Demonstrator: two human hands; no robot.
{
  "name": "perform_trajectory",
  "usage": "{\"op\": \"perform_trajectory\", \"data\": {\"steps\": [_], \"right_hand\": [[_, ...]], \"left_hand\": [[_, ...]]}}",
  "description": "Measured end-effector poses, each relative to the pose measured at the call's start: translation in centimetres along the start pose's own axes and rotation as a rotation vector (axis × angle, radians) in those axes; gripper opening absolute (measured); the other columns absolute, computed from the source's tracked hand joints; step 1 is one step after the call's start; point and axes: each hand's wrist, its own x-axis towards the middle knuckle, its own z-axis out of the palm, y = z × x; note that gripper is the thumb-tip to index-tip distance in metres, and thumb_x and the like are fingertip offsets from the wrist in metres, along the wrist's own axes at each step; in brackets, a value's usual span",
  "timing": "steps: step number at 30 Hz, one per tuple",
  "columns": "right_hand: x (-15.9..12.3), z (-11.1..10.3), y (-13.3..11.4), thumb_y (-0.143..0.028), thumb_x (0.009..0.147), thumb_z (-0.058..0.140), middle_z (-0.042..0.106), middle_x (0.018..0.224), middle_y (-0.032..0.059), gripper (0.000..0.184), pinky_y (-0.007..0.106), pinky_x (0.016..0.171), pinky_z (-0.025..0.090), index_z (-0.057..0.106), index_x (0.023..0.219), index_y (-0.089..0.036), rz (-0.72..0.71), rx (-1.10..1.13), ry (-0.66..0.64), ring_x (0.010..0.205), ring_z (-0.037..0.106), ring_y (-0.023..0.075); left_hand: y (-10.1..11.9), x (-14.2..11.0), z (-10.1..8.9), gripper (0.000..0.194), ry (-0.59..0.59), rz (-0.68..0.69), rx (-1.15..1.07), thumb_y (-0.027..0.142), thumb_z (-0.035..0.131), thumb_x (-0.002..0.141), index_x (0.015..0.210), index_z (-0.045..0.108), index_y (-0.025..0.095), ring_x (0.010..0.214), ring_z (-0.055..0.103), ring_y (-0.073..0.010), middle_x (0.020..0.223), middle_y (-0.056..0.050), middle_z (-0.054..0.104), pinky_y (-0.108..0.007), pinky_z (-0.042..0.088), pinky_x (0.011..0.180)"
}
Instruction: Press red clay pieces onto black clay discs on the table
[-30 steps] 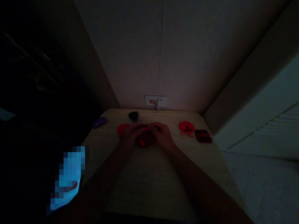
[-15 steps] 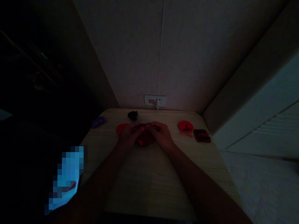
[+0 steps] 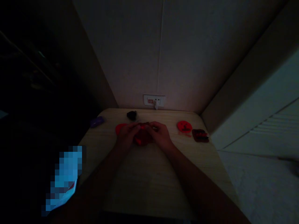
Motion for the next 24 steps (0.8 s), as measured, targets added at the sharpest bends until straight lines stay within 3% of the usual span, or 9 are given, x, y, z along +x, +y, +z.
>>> {"op": "perform_trajectory", "data": {"steps": [4,8,11,14,18,24], "right_hand": [[0.3,-0.2,0.3,-0.047,0.069,0.086,0.078,0.079,0.0033,0.030,0.028,0.063,0.053,0.076,0.080,-0.020,0.005,0.089,0.061,0.066,0.068,0.0176],[0.7,-0.6,0.2,-0.045,0.065,0.088,0.079,0.078,0.0037,0.033,0.028,0.061,0.055,0.074,0.081,-0.019,0.066,0.190,0.102,0.063,0.070,0.0176],[0.6,-0.7,-0.1,-0.043,0.064,0.089,0.079,0.075,0.0036,0.039,0.028,0.058,0.055,0.073,0.090,-0.019,0.099,0.134,0.071,0.061,0.071,0.0187],[0.4,-0.6,-0.2,-0.044,0.067,0.087,0.077,0.069,0.0017,0.045,0.026,0.050,0.052,0.069,0.100,-0.020,0.114,0.032,0.016,0.055,0.069,0.0186],[0.4,-0.8,-0.1,-0.042,0.071,0.083,0.075,0.067,0.0001,0.041,0.023,0.046,0.049,0.066,0.101,-0.021,0.097,-0.069,-0.042,0.053,0.068,0.0170],[0.8,-1.5,0.4,-0.040,0.078,0.077,0.076,0.073,0.0026,0.027,0.026,0.051,0.051,0.066,0.094,-0.021,0.002,-0.286,-0.070,0.062,0.071,0.0197]], "left_hand": [[0.5,-0.1,-0.5,0.037,0.061,0.090,0.044,0.048,0.061,0.089,0.102,0.076,0.017,0.093,0.071,-0.0222,0.101,-0.008,0.077,-0.031,0.054,0.081],[1.7,0.1,-2.0,0.029,0.375,0.216,0.230,0.041,0.055,0.092,0.105,0.069,0.020,0.090,0.069,-0.0203,0.107,-0.007,0.073,-0.031,0.053,0.078],[2.2,0.4,-3.2,0.023,0.550,0.255,0.558,0.027,0.058,0.086,0.107,0.065,0.021,0.105,0.065,-0.0241,0.114,-0.008,0.071,-0.037,0.051,0.093],[2.1,0.5,-3.7,0.036,0.532,0.124,0.889,0.023,0.059,0.084,0.120,0.062,0.019,0.122,0.058,-0.0325,0.129,-0.013,0.066,-0.051,0.042,0.107],[1.8,0.2,-3.2,0.045,0.427,-0.051,1.144,0.032,0.054,0.090,0.133,0.058,0.018,0.133,0.050,-0.0398,0.141,-0.019,0.058,-0.059,0.038,0.109],[1.6,-0.3,-3.1,0.045,0.332,-0.054,1.317,0.033,0.052,0.091,0.132,0.061,0.016,0.132,0.049,-0.0424,0.137,-0.021,0.057,-0.061,0.039,0.107]]}}
